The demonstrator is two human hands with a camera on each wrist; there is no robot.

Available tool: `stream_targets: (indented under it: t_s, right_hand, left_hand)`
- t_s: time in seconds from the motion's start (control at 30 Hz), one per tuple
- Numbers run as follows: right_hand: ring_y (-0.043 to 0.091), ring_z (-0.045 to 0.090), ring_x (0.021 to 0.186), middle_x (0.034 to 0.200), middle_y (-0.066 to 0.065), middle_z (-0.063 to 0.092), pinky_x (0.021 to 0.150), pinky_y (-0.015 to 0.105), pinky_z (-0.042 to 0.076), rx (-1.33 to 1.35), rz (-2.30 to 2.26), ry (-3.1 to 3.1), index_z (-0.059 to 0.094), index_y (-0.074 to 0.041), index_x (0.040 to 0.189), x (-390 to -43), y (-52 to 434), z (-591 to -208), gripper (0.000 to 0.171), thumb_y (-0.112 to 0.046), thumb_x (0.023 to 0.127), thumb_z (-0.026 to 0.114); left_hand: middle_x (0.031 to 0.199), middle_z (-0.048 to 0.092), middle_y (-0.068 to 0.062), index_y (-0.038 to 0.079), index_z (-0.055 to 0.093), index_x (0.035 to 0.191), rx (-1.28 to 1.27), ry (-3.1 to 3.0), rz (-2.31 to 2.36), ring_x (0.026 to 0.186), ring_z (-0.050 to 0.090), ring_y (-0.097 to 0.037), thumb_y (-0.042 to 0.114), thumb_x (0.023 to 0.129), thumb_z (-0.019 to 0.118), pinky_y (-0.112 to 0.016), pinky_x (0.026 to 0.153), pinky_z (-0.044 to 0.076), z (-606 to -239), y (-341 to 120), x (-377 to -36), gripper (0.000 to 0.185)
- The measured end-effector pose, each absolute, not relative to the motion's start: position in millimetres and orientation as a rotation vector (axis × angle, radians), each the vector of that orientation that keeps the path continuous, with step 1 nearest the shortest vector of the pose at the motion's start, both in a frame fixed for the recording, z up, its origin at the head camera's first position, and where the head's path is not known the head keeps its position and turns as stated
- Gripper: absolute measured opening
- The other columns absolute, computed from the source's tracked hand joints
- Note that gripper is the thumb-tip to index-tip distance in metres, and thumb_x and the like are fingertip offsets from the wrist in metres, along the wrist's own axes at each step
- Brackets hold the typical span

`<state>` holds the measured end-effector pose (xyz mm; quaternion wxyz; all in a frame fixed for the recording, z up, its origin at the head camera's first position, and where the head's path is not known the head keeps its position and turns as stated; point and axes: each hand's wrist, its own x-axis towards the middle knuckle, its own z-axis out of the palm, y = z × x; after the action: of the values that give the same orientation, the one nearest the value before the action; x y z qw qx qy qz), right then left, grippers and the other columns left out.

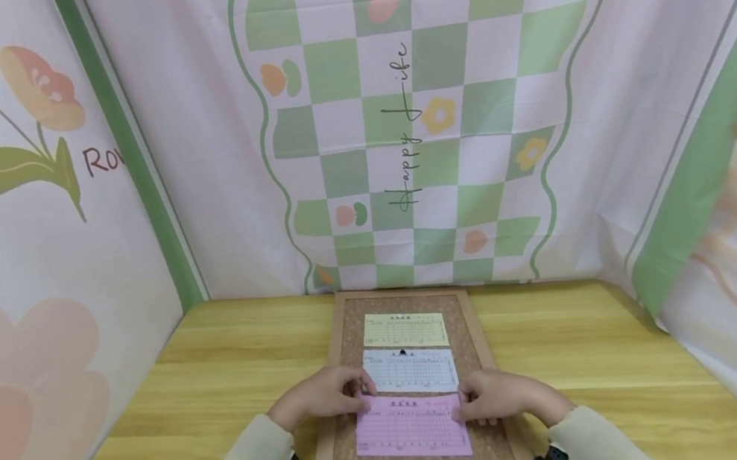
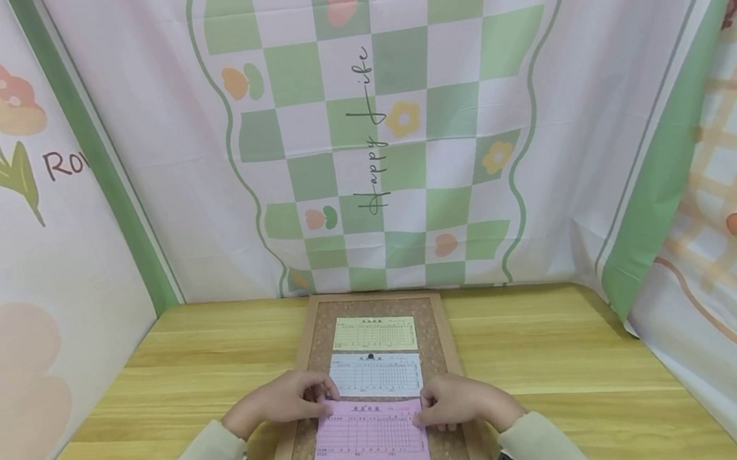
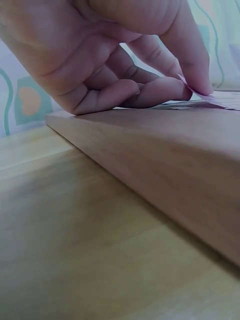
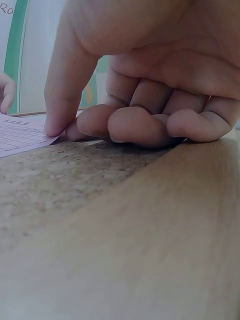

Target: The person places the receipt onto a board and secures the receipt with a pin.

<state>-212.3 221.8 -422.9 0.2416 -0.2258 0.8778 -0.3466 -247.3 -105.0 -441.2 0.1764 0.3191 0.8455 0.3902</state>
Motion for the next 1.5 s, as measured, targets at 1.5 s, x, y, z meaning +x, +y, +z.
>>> stream_targets:
  t_s: [1.5]
  right_hand:
    - [0.010,0.049,0.053,0.059,-0.004,0.056,0.049,0.024,0.038,-0.598,-0.927,2.436,0.060,-0.010,0.069,-212.8,223.5,-424.2,0.029,-0.022,0.094,0.071]
  left_hand:
    - [0.097,0.058,0.000,0.011,0.062,0.110,0.987,2.337,1.093,0.089,0.053,-0.011,0.019,0.075,0.089,-0.025,0.081,0.046,-443.8,-126.3,-240.5,0.044]
